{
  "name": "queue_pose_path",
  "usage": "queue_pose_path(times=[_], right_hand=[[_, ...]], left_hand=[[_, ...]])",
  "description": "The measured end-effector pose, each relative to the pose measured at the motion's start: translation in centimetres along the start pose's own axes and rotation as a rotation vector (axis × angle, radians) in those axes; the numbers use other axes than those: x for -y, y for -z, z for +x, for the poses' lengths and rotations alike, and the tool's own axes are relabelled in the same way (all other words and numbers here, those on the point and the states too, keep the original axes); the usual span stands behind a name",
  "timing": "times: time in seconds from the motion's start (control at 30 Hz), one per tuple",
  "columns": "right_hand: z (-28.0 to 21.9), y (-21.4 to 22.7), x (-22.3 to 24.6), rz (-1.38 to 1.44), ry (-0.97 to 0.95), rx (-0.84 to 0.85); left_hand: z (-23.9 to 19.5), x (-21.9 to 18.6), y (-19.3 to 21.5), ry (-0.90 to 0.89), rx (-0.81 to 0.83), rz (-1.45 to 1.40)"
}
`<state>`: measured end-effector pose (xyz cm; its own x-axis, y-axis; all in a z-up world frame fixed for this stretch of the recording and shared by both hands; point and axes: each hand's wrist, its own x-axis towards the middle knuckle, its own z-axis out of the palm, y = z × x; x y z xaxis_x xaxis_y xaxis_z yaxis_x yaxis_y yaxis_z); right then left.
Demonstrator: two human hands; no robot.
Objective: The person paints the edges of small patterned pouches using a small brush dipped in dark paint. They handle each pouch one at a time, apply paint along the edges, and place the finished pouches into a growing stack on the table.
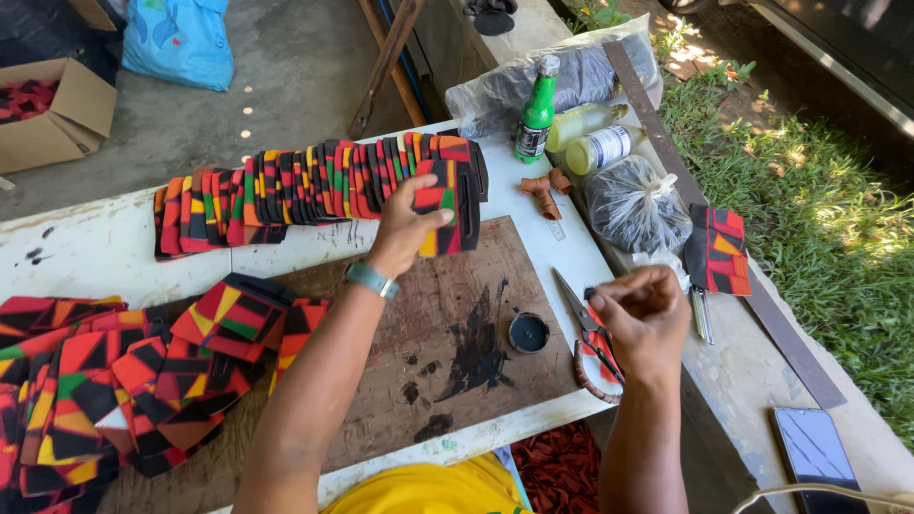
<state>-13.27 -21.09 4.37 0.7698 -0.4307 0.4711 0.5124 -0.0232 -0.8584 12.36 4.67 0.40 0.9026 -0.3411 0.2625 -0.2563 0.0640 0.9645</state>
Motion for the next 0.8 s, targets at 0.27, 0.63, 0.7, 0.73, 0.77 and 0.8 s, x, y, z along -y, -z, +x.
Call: queue_pose_path(times=[0.27,0.63,0.7,0.73,0.77,0.8], right_hand=[[-3.7,2.4,-2.8,0.079,-0.136,-0.104],[-4.9,3.2,-5.6,0.168,-0.235,-0.155],[-5.1,3.4,-5.6,0.115,-0.226,-0.157],[-5.2,3.6,-5.4,0.089,-0.223,-0.157],[-5.0,3.9,-5.2,0.055,-0.208,-0.145],[-4.8,4.2,-4.8,0.020,-0.193,-0.133]], left_hand=[[11.1,5.8,-4.4,0.115,0.005,0.239],[16.3,11.6,-6.4,0.001,-0.014,0.925],[14.8,9.8,-6.7,0.061,-0.025,1.002],[13.8,8.5,-6.4,0.106,-0.021,1.003],[13.1,6.8,-6.1,0.143,-0.025,1.002],[12.0,5.4,-5.6,0.065,-0.032,0.993]])
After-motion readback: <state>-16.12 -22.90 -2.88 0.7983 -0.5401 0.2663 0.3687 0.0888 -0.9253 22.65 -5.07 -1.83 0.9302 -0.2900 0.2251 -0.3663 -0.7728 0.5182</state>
